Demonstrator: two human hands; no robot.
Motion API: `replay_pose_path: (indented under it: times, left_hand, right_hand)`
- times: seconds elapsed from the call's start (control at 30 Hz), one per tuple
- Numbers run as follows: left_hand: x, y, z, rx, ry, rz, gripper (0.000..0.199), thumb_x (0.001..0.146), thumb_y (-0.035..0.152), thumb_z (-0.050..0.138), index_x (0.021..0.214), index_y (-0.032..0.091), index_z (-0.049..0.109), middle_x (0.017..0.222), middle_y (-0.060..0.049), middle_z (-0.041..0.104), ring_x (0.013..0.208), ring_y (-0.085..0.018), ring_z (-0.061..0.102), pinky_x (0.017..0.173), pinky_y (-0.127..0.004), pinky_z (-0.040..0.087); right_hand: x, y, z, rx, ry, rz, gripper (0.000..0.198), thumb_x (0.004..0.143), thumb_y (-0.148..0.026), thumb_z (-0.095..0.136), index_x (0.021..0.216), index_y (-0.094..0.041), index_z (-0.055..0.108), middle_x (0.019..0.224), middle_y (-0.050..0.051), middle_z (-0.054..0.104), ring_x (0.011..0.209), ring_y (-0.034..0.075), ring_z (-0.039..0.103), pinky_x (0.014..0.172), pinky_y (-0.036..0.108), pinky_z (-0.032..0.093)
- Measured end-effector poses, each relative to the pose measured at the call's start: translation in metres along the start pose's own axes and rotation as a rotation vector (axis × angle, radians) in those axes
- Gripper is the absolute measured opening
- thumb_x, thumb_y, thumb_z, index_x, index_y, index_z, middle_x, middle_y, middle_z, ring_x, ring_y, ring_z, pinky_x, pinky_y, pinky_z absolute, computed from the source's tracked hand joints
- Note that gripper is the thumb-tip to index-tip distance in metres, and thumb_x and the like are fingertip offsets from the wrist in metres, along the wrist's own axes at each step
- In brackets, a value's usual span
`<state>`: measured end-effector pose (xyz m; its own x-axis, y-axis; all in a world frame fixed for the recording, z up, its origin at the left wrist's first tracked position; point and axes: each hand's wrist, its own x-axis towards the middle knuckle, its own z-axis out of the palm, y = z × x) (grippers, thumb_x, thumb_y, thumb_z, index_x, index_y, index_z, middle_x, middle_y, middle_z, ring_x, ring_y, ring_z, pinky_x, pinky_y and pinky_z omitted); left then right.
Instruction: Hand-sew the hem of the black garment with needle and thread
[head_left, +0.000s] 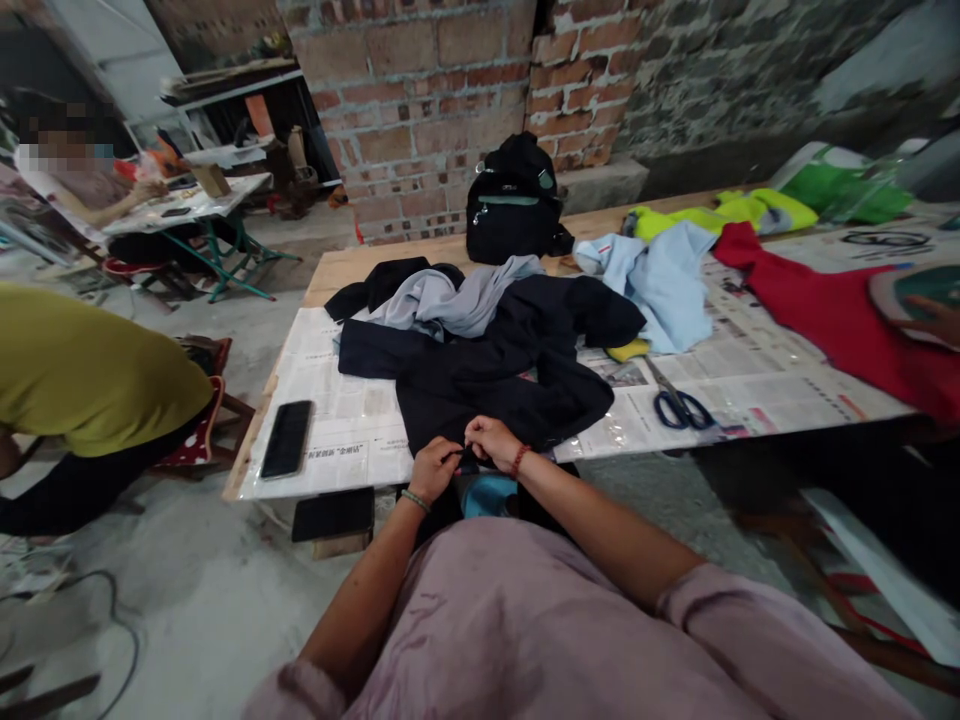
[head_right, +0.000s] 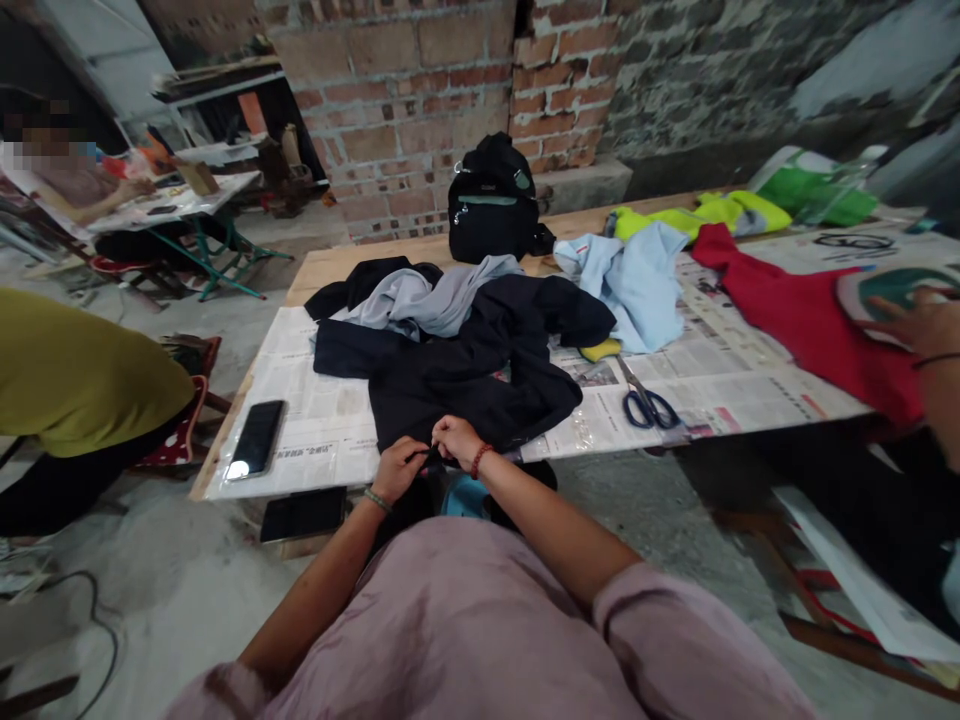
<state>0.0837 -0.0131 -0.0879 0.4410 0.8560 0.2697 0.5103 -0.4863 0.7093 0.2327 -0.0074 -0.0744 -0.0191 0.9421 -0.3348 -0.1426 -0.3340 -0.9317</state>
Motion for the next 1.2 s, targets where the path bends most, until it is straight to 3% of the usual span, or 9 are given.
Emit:
replay_pose_path:
  times: [0.3, 0.5, 0.67, 0.77, 0.83, 0.93, 1.0, 1.07, 1.2]
  left_hand:
    - [0.000, 0.001, -0.001, -0.003, 0.005, 0.038, 0.016, 0.073, 0.008, 0.052, 0.078, 0.018, 0.063, 0.071, 0.000, 0.056, 0.069, -0.009, 0.053, 0.065, -0.021, 0.043]
    - [-0.003, 0.000, 0.000, 0.025, -0.063, 0.093, 0.012, 0.075, 0.016, 0.054, 0.079, 0.017, 0.064, 0.072, -0.001, 0.057, 0.069, -0.010, 0.054, 0.066, -0.021, 0.043]
    - [-0.001, 0.000, 0.000, 0.049, -0.065, 0.082, 0.011, 0.075, 0.016, 0.054, 0.078, 0.018, 0.064, 0.071, -0.001, 0.057, 0.068, -0.010, 0.054, 0.065, -0.021, 0.043]
    - [-0.001, 0.000, 0.001, 0.061, -0.065, 0.083, 0.011, 0.075, 0.016, 0.054, 0.078, 0.018, 0.064, 0.072, -0.001, 0.057, 0.069, -0.010, 0.054, 0.066, -0.022, 0.044]
    - [-0.001, -0.001, 0.001, 0.061, -0.057, 0.075, 0.011, 0.074, 0.015, 0.054, 0.078, 0.018, 0.064, 0.073, -0.001, 0.058, 0.070, -0.010, 0.054, 0.067, -0.022, 0.045]
    - [-0.001, -0.001, 0.002, 0.050, -0.041, 0.071, 0.012, 0.074, 0.014, 0.054, 0.078, 0.018, 0.064, 0.078, -0.001, 0.059, 0.075, -0.011, 0.055, 0.073, -0.023, 0.045]
    - [-0.001, 0.000, 0.001, 0.055, -0.051, 0.079, 0.012, 0.074, 0.013, 0.054, 0.077, 0.018, 0.064, 0.079, -0.001, 0.059, 0.077, -0.011, 0.055, 0.074, -0.024, 0.045]
    - [-0.001, 0.001, 0.000, 0.067, -0.071, 0.078, 0.012, 0.074, 0.013, 0.054, 0.078, 0.018, 0.064, 0.075, -0.001, 0.058, 0.074, -0.010, 0.054, 0.070, -0.022, 0.045]
    - [-0.001, 0.003, -0.002, 0.074, -0.082, 0.059, 0.013, 0.075, 0.014, 0.053, 0.079, 0.019, 0.064, 0.071, 0.000, 0.056, 0.068, -0.009, 0.053, 0.065, -0.021, 0.043]
  right_hand:
    - [0.004, 0.004, 0.003, 0.113, 0.068, 0.050, 0.009, 0.060, -0.012, 0.051, 0.057, -0.017, 0.044, 0.039, -0.007, 0.048, 0.026, 0.004, 0.034, 0.027, 0.016, 0.023]
    - [0.007, -0.010, -0.013, 0.165, 0.102, 0.057, 0.010, 0.065, -0.012, 0.051, 0.062, -0.017, 0.042, 0.045, -0.008, 0.049, 0.028, 0.003, 0.037, 0.028, 0.015, 0.027]
    - [0.000, -0.025, -0.017, 0.251, -0.021, 0.035, 0.011, 0.077, -0.027, 0.048, 0.075, -0.020, 0.039, 0.066, -0.003, 0.061, 0.040, 0.008, 0.055, 0.030, 0.013, 0.029]
    - [-0.007, -0.033, -0.011, 0.380, -0.095, 0.057, 0.007, 0.084, -0.028, 0.041, 0.082, -0.023, 0.038, 0.061, -0.005, 0.060, 0.044, 0.010, 0.057, 0.034, 0.015, 0.037]
    - [-0.011, -0.036, -0.005, 0.456, -0.156, 0.079, 0.001, 0.084, -0.021, 0.042, 0.085, -0.021, 0.041, 0.058, -0.005, 0.058, 0.047, 0.009, 0.059, 0.043, 0.018, 0.045]
    - [-0.015, -0.039, 0.003, 0.500, -0.260, 0.079, 0.012, 0.079, -0.012, 0.048, 0.089, -0.019, 0.047, 0.063, -0.003, 0.060, 0.059, 0.010, 0.062, 0.064, 0.026, 0.051]
    - [-0.015, -0.041, 0.005, 0.451, -0.262, 0.010, 0.015, 0.076, -0.012, 0.052, 0.089, -0.018, 0.050, 0.068, -0.002, 0.061, 0.068, 0.012, 0.063, 0.073, 0.031, 0.050]
    - [-0.014, -0.045, 0.002, 0.291, -0.195, -0.148, 0.011, 0.075, -0.015, 0.053, 0.085, -0.018, 0.055, 0.072, -0.001, 0.062, 0.075, 0.013, 0.063, 0.079, 0.033, 0.048]
    - [-0.008, -0.056, -0.016, -0.331, -0.061, -0.582, 0.014, 0.077, -0.019, 0.049, 0.081, -0.020, 0.062, 0.083, 0.002, 0.063, 0.084, 0.014, 0.059, 0.085, 0.033, 0.043]
